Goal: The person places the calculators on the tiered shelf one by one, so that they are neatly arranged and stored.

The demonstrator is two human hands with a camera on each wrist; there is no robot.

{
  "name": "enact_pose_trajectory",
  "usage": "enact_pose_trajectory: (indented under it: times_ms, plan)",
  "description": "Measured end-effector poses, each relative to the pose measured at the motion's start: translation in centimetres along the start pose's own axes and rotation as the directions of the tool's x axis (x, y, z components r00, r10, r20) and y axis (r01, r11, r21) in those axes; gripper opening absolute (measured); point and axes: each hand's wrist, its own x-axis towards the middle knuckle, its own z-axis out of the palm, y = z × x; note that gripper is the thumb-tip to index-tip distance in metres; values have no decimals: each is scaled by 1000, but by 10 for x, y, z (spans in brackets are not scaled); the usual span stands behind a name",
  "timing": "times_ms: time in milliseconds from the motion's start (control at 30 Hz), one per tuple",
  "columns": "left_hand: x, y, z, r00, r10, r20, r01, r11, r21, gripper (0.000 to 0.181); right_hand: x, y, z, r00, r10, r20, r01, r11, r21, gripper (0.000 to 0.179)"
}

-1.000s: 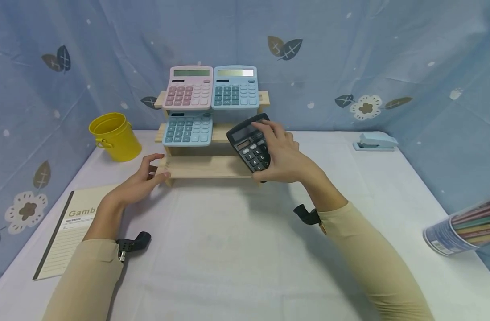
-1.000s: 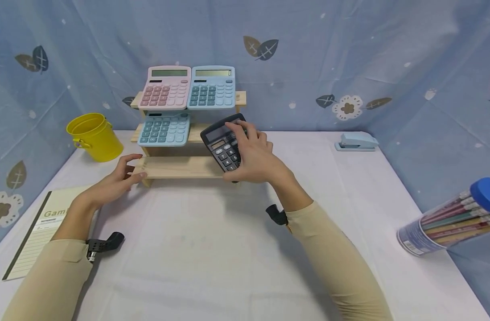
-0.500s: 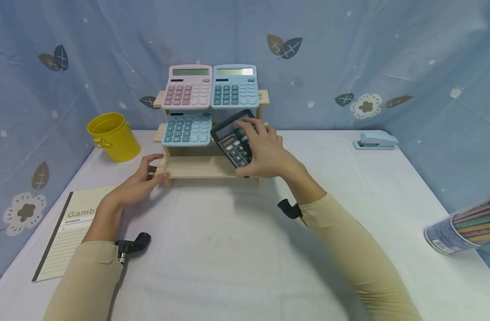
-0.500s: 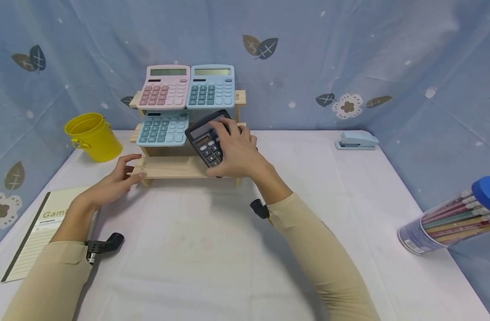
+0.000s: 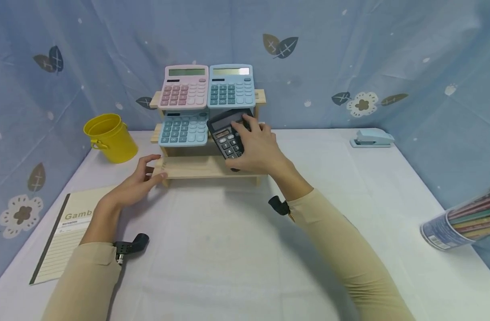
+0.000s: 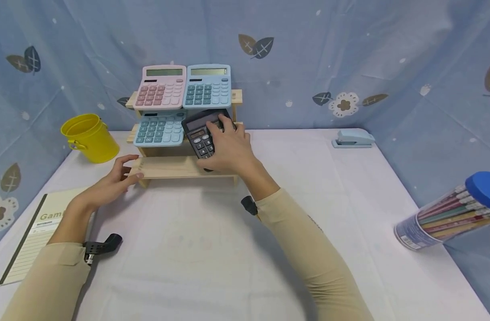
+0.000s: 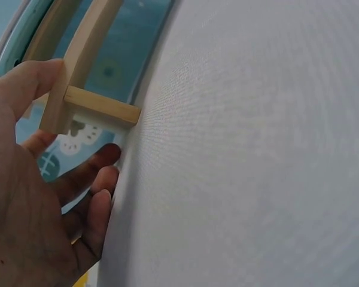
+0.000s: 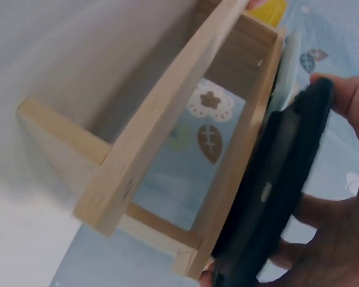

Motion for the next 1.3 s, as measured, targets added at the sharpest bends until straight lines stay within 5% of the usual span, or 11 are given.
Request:
enact_pose_trajectory:
  times_ms: [300,600,1033,1300]
  plan:
    - [2,1,-1,1000,2,-4,-2,1000,10,77,9,-11,-5,995,102,8,-101,992,-80,102]
    - [4,-2,-2,1000,0,-1,0,1000,5,77,14,-2,-21,982,52,182,-54,998,8,118]
    - [-4,-3,-4,1000,-1,-12,1,1000,14,77,25,6,8,997,10,-78,0,993,119,106]
    - [-1,-1,-1,1000,-7,0,7,1000,5,79,30,12,15,990,2,-143,18,991,134,104]
